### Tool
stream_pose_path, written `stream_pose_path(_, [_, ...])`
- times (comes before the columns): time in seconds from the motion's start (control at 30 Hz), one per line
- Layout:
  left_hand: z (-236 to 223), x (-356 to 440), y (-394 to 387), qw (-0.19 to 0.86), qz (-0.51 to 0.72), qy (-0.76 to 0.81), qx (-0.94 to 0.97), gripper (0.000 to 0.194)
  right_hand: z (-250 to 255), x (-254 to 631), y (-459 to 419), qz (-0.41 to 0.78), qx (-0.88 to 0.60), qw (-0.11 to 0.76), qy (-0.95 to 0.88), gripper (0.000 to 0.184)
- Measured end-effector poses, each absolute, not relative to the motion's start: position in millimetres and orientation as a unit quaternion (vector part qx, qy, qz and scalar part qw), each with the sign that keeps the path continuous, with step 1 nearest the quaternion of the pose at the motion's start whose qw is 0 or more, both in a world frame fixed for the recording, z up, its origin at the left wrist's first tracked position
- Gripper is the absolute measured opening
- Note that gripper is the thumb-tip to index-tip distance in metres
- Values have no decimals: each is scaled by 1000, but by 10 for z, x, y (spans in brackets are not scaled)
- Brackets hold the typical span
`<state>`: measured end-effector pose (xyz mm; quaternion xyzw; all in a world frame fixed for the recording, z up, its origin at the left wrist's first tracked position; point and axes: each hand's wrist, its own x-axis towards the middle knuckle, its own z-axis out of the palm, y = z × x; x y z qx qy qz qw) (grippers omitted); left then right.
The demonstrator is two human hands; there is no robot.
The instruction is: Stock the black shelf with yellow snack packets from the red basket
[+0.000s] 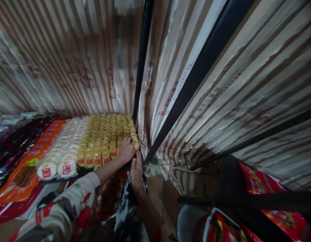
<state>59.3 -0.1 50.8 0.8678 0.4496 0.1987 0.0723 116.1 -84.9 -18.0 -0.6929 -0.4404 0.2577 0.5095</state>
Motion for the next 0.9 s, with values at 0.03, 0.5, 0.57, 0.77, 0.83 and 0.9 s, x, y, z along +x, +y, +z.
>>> stream_pose_path(0.03, [500, 594, 3, 76, 197, 451, 867, 28, -185, 1161, -837, 251, -694, 505, -447, 55])
stream_pose_path(0.5, [484, 579, 16, 84, 230, 423, 872, 36, -304, 1184, -695, 252, -684, 518, -448, 59])
stream_pose_path(0.57, [491, 562, -86, 93, 269, 424, 860, 36, -318, 1203, -702, 251, -686, 523, -440, 59])
stream_pose_path(0.77, [292, 301, -782, 163, 374, 492, 769, 28, -275, 1234, -762, 247, -670, 532, -455, 54])
stream_pose_path(0.83, [166, 184, -1001, 200, 353, 518, 753, 32, -251, 1236, -763, 241, -671, 522, -468, 52])
stream_pose_path(0.9, [36, 93, -1132, 222, 330, 545, 738, 34, -237, 1236, -744, 228, -676, 508, -483, 52])
